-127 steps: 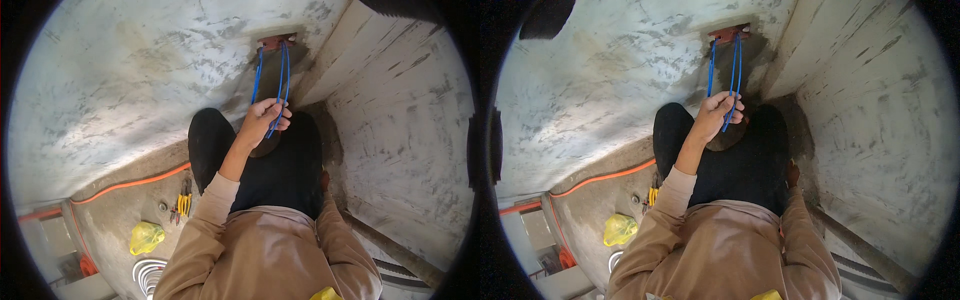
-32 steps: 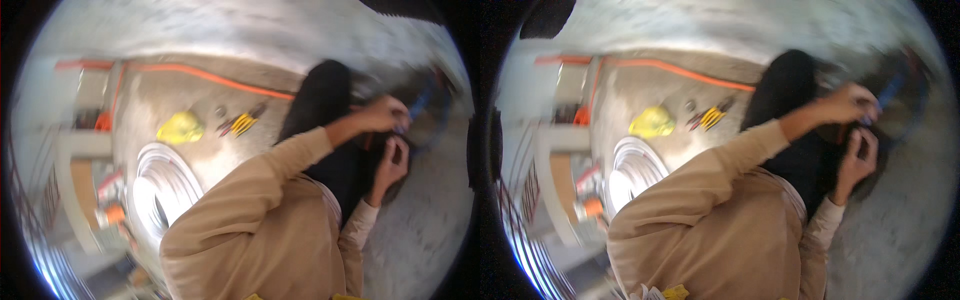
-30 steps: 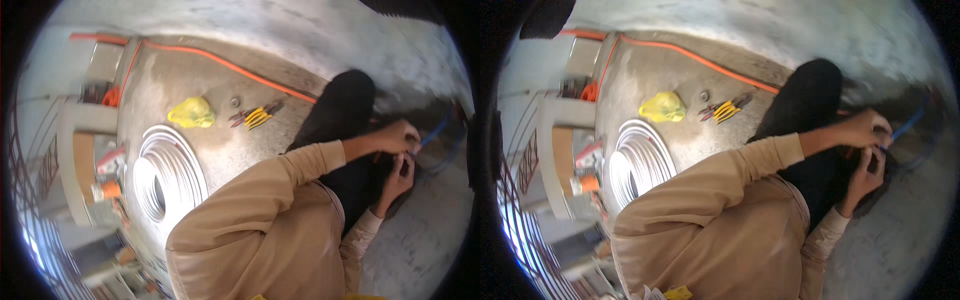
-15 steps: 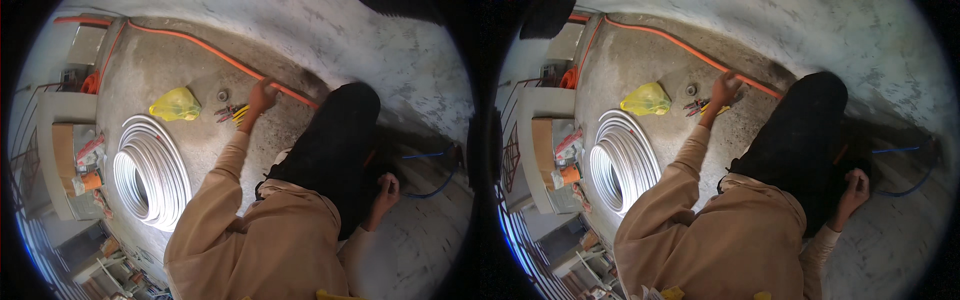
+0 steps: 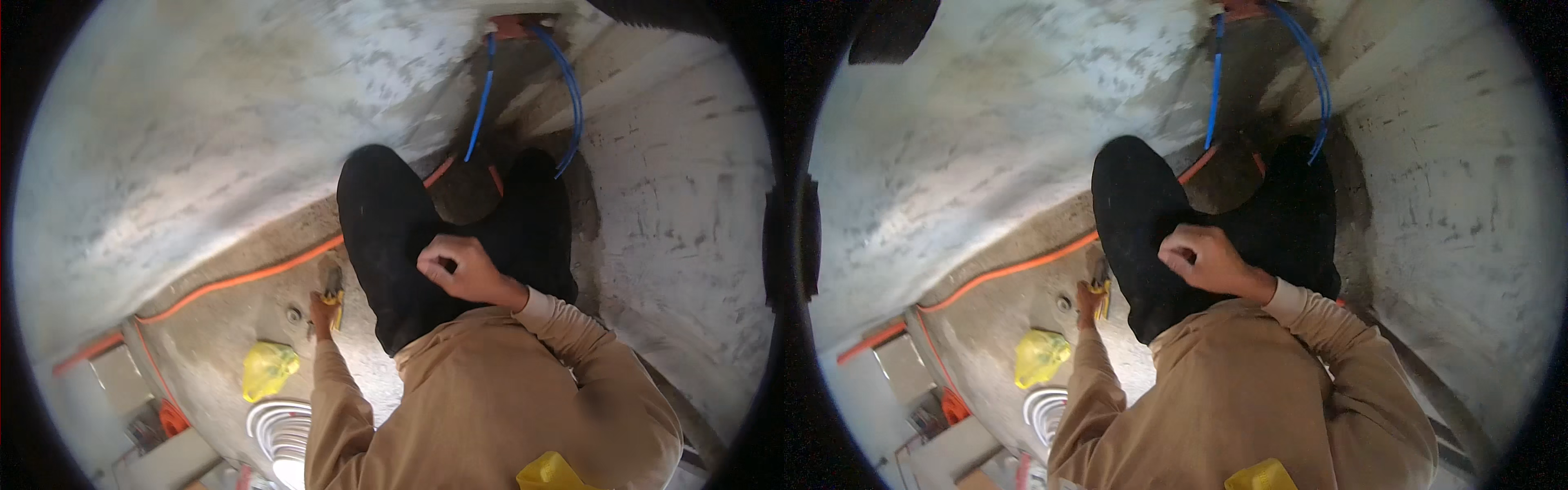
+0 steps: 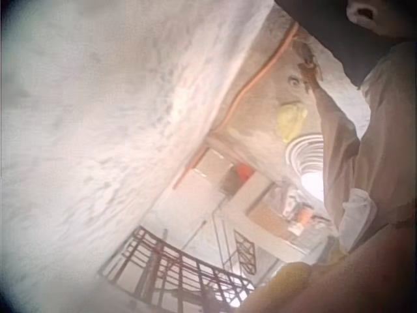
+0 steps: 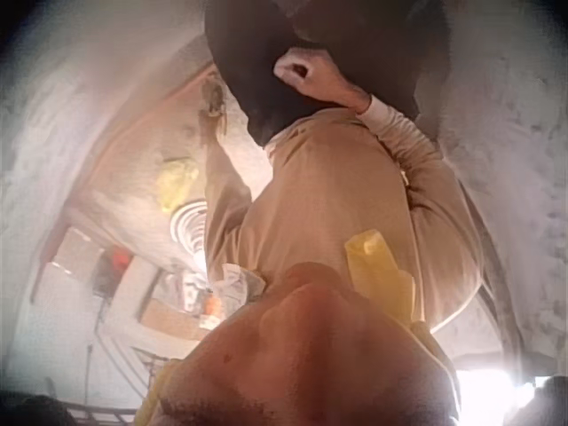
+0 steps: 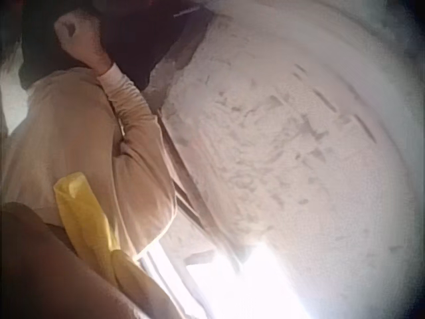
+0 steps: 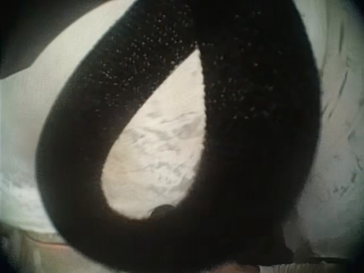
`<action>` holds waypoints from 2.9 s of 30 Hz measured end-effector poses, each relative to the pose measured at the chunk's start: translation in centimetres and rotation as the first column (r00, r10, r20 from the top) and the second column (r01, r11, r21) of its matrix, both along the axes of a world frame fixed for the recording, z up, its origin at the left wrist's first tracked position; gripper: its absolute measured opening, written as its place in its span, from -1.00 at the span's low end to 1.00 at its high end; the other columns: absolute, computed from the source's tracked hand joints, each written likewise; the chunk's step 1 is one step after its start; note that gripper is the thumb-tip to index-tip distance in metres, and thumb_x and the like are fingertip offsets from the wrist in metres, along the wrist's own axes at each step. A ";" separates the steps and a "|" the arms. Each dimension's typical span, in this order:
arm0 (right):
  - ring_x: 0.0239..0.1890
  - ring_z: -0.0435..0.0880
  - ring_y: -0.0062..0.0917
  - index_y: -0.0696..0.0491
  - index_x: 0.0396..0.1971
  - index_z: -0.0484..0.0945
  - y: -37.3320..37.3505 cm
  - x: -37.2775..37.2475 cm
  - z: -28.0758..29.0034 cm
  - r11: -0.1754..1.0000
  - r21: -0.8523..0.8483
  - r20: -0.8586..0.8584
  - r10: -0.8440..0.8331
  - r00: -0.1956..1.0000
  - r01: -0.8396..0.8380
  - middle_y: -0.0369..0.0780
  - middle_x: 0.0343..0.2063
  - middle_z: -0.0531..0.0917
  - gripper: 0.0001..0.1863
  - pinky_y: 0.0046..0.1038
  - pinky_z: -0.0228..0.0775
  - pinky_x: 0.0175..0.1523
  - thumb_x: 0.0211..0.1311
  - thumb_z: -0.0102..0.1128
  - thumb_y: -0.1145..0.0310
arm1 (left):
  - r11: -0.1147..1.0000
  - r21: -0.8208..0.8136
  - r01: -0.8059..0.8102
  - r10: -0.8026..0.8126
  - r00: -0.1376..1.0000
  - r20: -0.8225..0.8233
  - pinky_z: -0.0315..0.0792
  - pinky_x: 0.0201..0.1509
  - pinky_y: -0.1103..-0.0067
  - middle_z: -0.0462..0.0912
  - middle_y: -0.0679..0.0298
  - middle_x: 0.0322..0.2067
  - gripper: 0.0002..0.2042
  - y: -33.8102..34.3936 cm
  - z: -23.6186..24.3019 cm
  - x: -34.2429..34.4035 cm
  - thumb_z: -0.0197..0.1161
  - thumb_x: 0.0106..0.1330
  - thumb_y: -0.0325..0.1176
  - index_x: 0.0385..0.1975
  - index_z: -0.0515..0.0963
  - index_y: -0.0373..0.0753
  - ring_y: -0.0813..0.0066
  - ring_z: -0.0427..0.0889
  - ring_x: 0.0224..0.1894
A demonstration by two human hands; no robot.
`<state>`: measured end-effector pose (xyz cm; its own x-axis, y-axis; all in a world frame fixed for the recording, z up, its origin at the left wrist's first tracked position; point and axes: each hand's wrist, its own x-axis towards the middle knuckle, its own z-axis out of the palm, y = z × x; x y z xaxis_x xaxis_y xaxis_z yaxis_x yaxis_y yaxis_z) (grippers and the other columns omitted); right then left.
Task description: Installing and securing electrical wires into a wall-mounted box using hand tools.
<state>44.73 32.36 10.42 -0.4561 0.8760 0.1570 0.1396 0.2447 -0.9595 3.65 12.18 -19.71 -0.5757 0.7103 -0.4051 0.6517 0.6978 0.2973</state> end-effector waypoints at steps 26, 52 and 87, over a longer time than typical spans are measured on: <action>-0.19 0.52 -0.40 0.14 -0.21 0.40 -4.5 5.7 0.6 0.899 -0.378 -0.451 -0.386 0.805 0.220 -0.16 -0.23 0.45 -0.76 -0.38 0.36 -0.04 0.21 0.22 0.39 | -0.063 0.487 0.871 -0.978 0.042 -0.203 0.23 0.30 0.20 0.52 0.13 0.05 -0.56 26.0 39.5 31.3 0.27 0.20 -0.29 0.08 0.46 -0.25 0.18 0.43 0.17; 0.38 0.20 -0.06 0.11 0.11 0.49 1.4 9.1 -0.5 0.718 0.200 -0.195 -0.638 0.745 0.667 0.04 0.32 0.22 -0.36 -0.24 0.07 0.42 -0.14 0.12 0.69 | -0.013 0.586 0.810 -1.000 0.003 -0.027 0.51 -0.27 0.63 0.69 0.24 -0.47 -0.81 36.2 47.0 38.1 0.11 0.28 -0.65 -0.19 0.61 -0.35 0.59 0.62 -0.43; 0.03 0.48 -0.08 0.19 0.12 0.27 3.4 9.6 1.4 0.636 0.140 0.040 -0.769 0.638 0.759 0.06 -0.05 0.43 -0.31 -0.19 0.31 0.14 -0.02 0.41 0.43 | -0.246 0.611 0.753 -0.897 0.063 -0.438 0.27 -0.49 0.66 0.42 0.34 -0.64 -0.65 33.9 45.8 38.2 0.50 0.10 -0.18 -0.38 0.50 -0.27 0.58 0.33 -0.60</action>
<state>54.37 35.77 11.85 0.3527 0.8991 0.2594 0.4024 0.1045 -0.9095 41.86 46.07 26.12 0.7639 0.4908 0.4191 0.3714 -0.8654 0.3365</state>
